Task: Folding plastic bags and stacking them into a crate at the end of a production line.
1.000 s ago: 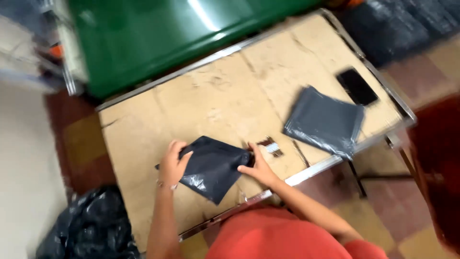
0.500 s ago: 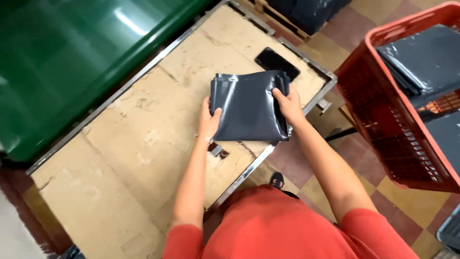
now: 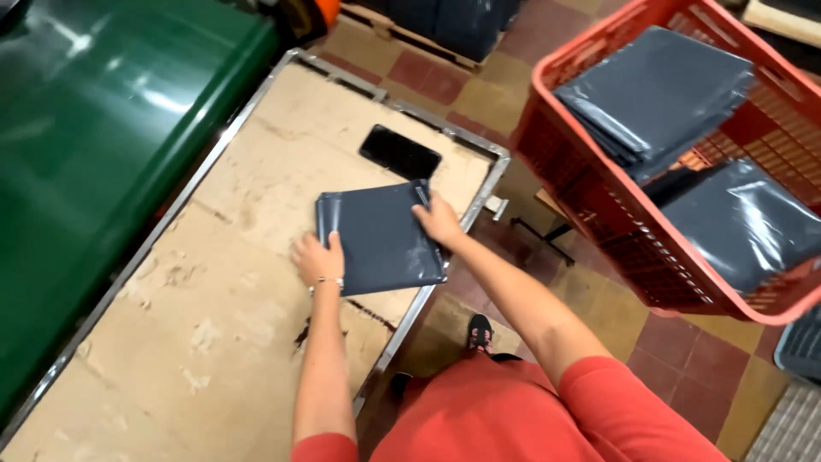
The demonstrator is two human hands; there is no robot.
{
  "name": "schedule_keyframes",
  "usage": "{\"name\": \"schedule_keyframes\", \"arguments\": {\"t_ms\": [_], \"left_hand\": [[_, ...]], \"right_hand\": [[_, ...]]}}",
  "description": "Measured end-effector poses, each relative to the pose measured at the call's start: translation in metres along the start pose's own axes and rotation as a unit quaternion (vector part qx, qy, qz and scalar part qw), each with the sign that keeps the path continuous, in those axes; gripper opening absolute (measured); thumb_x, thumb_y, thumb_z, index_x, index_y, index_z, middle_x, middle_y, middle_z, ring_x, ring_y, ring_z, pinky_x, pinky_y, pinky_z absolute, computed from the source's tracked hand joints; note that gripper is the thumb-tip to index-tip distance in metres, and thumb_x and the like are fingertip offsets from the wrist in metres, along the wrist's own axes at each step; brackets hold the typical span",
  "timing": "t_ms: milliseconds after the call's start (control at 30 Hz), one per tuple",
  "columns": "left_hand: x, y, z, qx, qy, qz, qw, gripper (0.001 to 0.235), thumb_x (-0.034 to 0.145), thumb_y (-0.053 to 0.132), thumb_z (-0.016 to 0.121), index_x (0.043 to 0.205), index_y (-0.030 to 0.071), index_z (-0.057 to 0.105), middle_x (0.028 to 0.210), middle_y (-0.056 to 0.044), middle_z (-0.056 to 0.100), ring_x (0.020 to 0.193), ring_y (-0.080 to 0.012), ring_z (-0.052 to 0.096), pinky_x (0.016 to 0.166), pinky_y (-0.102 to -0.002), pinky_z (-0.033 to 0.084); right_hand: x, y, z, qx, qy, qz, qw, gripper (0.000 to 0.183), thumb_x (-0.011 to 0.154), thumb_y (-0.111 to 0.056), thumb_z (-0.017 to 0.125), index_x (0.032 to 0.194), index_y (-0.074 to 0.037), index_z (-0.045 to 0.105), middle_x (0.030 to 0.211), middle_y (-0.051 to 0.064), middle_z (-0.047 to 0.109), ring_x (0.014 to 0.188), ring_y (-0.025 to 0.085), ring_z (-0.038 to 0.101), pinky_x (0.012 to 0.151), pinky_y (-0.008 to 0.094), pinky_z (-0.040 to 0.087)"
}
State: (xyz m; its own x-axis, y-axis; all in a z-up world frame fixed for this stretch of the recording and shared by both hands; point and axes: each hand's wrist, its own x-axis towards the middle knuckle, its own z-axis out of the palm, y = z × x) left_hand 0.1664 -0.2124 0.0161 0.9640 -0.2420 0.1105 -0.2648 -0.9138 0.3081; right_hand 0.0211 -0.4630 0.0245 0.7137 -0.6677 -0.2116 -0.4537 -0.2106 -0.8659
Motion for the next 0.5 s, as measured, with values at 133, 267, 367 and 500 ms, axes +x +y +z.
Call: {"name": "schedule_keyframes", "arguments": {"t_ms": [133, 267, 367, 500], "left_hand": [[0.036, -0.038, 0.051, -0.097, -0.065, -0.023, 0.993, 0.052, 0.085, 0.054, 0.077, 0.117, 0.014, 0.066, 0.103, -0.012, 0.067, 0.103, -0.0398, 0.067, 0.081, -0.053, 0.056], [-0.007, 0.024, -0.040, -0.108, -0.062, 0.152, 0.980, 0.037, 0.098, 0.040, 0.071, 0.120, 0.012, 0.063, 0.102, -0.015, 0.063, 0.103, -0.0397, 0.067, 0.087, -0.050, 0.054], [-0.055, 0.111, -0.163, -0.200, -0.061, 0.397, 0.894, 0.025, 0.098, 0.022, 0.064, 0.114, 0.004, 0.060, 0.112, -0.014, 0.067, 0.106, -0.0343, 0.065, 0.091, -0.043, 0.050], [-0.075, 0.204, -0.220, -0.200, 0.010, 0.542, 0.816, 0.022, 0.096, 0.013, 0.060, 0.117, 0.006, 0.060, 0.119, -0.009, 0.070, 0.106, -0.0322, 0.067, 0.089, -0.044, 0.049]], "right_hand": [[-0.021, -0.060, -0.034, -0.254, -0.001, -0.114, 0.961, 0.073, 0.082, -0.040, 0.080, 0.138, -0.005, 0.048, 0.124, 0.022, 0.067, 0.117, 0.042, 0.066, 0.098, 0.058, 0.053], [-0.004, -0.065, -0.075, -0.161, 0.028, -0.496, 0.853, 0.115, 0.081, -0.091, 0.042, 0.149, 0.001, 0.041, 0.143, 0.025, 0.049, 0.136, 0.044, 0.046, 0.117, 0.052, 0.036], [-0.012, -0.073, -0.125, -0.166, -0.144, -0.455, 0.863, 0.117, 0.078, -0.079, 0.066, 0.162, -0.009, 0.023, 0.168, 0.014, 0.034, 0.151, 0.042, 0.040, 0.117, 0.052, 0.037], [-0.083, -0.096, -0.237, -0.157, -0.122, -0.423, 0.884, 0.064, 0.089, -0.063, 0.063, 0.144, -0.033, 0.054, 0.132, -0.002, 0.073, 0.097, 0.026, 0.078, 0.074, 0.034, 0.058]]}}
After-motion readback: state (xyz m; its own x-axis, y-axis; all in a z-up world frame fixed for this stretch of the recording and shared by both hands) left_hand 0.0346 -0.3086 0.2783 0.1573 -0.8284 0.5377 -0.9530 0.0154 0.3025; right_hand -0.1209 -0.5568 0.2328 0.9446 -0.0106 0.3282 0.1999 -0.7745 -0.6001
